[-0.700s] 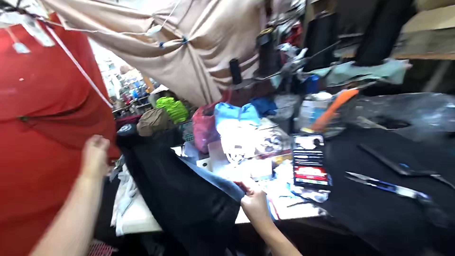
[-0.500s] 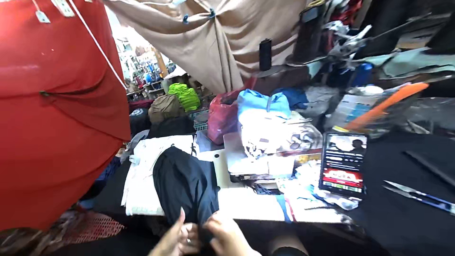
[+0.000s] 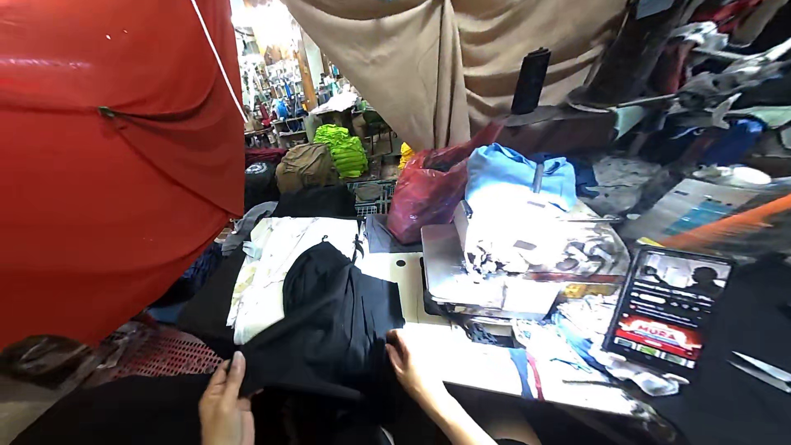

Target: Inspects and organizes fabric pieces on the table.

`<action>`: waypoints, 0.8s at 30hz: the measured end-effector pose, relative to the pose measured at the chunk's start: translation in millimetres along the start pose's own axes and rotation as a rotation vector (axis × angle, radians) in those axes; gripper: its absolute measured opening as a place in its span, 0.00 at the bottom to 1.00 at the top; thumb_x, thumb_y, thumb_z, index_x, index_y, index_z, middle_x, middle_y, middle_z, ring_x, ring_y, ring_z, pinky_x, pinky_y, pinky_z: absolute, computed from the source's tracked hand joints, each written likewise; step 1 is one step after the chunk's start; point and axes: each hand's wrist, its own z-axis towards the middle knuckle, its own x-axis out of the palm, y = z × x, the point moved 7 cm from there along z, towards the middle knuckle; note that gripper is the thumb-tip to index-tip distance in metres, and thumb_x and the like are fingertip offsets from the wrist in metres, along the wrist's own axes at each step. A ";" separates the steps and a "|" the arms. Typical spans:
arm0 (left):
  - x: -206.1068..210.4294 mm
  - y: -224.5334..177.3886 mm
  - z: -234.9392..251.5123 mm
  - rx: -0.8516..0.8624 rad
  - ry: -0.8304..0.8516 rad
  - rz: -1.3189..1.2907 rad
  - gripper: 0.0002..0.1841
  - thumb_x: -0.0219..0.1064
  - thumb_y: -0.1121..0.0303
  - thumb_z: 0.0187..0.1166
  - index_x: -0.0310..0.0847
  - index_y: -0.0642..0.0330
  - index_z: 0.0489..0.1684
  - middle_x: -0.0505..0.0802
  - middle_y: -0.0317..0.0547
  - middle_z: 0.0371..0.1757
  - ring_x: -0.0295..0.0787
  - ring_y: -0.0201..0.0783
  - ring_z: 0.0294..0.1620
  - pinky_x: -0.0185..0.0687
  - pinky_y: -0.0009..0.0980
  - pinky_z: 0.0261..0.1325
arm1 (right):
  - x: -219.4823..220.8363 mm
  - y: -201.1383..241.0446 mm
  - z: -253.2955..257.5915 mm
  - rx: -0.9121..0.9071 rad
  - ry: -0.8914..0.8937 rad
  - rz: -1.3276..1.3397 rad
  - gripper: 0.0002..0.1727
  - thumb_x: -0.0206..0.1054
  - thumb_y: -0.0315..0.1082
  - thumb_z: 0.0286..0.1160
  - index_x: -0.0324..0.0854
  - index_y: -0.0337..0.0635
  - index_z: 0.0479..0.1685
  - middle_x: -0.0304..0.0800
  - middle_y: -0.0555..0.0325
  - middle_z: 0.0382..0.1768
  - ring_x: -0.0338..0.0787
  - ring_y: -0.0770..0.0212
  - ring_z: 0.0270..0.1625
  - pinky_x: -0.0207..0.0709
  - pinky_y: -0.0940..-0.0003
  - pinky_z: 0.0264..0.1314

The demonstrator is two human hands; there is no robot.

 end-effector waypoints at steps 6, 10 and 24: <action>8.4 -42.0 -10.3 0.564 0.183 0.496 0.10 0.71 0.74 0.76 0.87 0.78 0.44 0.96 0.47 0.42 0.90 0.16 0.43 0.86 0.16 0.53 | -23.6 -0.7 68.6 0.319 0.179 -0.186 0.25 0.56 0.38 0.89 0.72 0.32 0.78 0.81 0.36 0.72 0.81 0.43 0.76 0.70 0.51 0.81; 25.7 -42.3 -11.6 0.520 0.397 0.416 0.19 0.69 0.74 0.79 0.73 0.76 0.64 0.91 0.38 0.41 0.84 0.18 0.36 0.84 0.18 0.43 | -13.3 -16.9 97.2 0.437 0.280 -0.233 0.28 0.65 0.40 0.84 0.70 0.36 0.79 0.73 0.36 0.78 0.78 0.40 0.79 0.72 0.43 0.78; 176.9 -74.2 -0.4 0.939 1.090 0.339 0.07 0.67 0.72 0.81 0.92 0.62 0.44 0.97 0.43 0.41 0.93 0.29 0.44 0.87 0.25 0.55 | -113.5 58.9 42.2 -0.028 -0.065 0.207 0.10 0.65 0.31 0.81 0.80 0.31 0.48 0.88 0.51 0.34 0.90 0.61 0.28 0.88 0.64 0.36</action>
